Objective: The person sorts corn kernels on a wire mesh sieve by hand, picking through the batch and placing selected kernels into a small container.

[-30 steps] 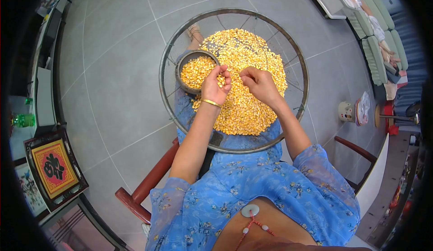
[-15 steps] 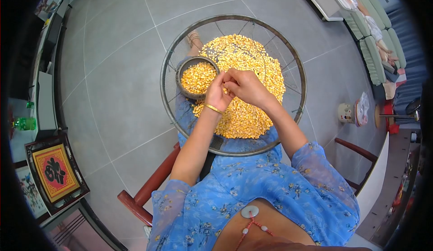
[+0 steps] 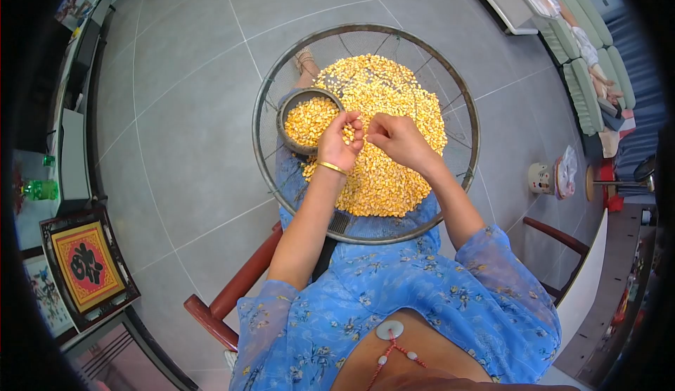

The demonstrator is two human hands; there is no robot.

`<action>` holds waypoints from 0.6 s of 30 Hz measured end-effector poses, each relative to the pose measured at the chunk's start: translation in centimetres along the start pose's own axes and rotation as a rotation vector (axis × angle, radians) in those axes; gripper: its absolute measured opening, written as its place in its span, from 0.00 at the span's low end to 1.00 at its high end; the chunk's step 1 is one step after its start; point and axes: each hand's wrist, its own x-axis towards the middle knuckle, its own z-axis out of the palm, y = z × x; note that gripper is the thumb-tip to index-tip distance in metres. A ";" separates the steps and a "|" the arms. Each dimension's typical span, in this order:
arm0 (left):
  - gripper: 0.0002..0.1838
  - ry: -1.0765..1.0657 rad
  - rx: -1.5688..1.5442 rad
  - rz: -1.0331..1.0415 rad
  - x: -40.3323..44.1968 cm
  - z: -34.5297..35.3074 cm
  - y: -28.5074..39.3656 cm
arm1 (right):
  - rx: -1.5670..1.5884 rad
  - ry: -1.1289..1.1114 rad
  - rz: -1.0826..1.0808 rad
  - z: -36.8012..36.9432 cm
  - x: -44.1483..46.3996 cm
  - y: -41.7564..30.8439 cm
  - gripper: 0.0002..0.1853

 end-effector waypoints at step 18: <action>0.09 -0.021 -0.091 0.018 0.4 -0.9 0.5 | -0.363 -0.179 -0.029 6.8 -0.2 8.4 0.07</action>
